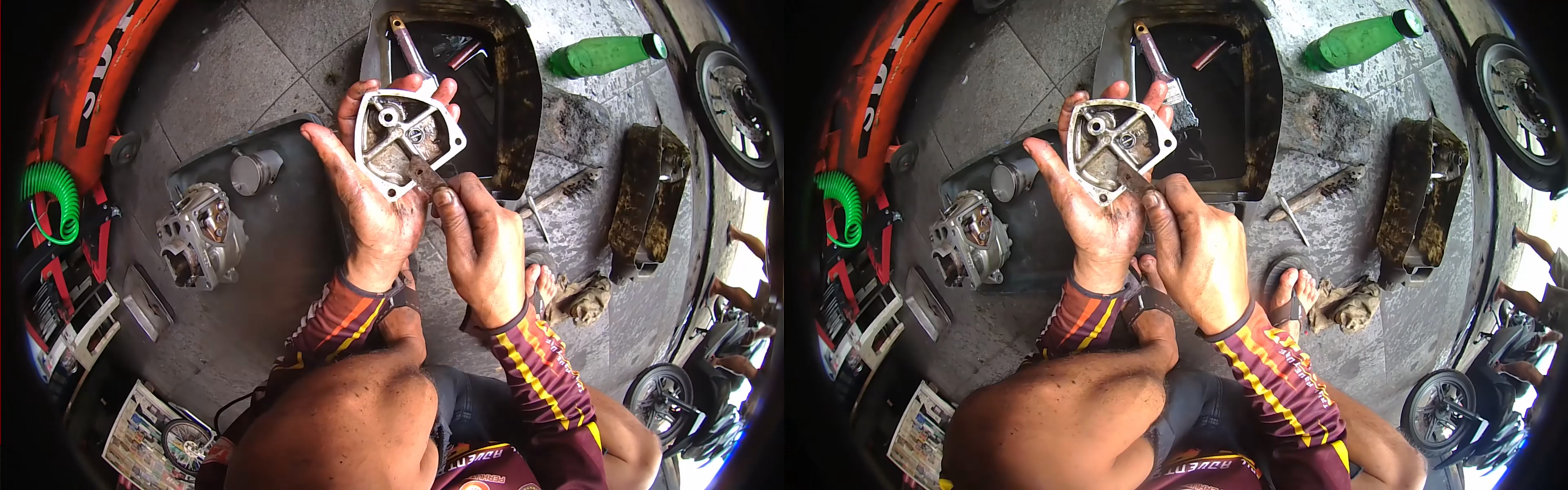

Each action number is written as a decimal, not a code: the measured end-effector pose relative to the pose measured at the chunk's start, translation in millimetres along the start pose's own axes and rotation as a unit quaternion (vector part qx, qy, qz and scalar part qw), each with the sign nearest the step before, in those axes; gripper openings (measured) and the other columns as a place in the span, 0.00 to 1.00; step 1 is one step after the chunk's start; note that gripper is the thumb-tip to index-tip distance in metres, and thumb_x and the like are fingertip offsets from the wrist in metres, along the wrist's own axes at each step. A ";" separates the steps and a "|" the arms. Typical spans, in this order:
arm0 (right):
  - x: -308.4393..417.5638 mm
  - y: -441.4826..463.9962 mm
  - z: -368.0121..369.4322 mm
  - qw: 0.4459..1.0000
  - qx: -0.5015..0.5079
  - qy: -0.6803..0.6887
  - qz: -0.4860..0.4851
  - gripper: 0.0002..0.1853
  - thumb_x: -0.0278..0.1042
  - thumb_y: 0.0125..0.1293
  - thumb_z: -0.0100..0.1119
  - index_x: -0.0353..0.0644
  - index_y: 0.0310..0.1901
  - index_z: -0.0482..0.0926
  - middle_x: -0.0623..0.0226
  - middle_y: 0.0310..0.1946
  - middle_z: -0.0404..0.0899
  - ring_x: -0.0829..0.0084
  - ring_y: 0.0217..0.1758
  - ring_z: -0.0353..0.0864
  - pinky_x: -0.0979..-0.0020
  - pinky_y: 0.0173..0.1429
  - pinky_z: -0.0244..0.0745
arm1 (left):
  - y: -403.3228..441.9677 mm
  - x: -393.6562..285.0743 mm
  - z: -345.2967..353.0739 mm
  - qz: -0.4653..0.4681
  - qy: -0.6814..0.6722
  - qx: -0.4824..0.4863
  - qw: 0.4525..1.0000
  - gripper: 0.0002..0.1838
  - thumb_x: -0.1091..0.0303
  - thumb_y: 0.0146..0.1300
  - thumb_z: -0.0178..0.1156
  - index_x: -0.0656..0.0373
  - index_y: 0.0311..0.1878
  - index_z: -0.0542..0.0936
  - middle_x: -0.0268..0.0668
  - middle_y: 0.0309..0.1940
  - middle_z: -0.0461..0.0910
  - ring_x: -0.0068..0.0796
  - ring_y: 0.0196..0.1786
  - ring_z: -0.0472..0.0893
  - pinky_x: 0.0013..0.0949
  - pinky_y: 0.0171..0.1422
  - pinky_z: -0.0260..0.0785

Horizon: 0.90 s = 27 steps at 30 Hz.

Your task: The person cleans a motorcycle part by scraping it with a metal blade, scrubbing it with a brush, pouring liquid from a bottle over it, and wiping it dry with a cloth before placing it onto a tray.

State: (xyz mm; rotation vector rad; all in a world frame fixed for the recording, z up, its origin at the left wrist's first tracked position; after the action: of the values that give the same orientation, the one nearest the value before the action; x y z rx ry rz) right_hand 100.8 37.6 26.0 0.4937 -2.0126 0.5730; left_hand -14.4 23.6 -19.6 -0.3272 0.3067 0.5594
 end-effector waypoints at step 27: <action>-1.3 34.2 -39.2 0.990 -0.094 -0.005 -0.107 0.05 0.26 0.72 0.55 0.35 0.45 0.73 0.58 0.31 0.81 0.61 0.32 0.85 0.67 0.37 0.77 | -2.7 -3.4 -0.2 -0.139 -0.053 -0.001 0.989 0.43 0.31 0.73 0.37 0.67 0.65 0.70 0.53 0.61 0.76 0.58 0.64 0.75 0.58 0.69 0.70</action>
State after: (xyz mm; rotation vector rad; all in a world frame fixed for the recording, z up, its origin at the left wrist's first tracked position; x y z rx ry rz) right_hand 109.4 88.1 35.3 0.5873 -1.9682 0.2475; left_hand -15.7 19.7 -17.9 -0.3352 0.1538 0.3008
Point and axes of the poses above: each hand's wrist, its own y-axis towards the middle knuckle, its own z-axis out of the palm, x = y × z, the point moved 4 cm from there along y, towards the middle knuckle
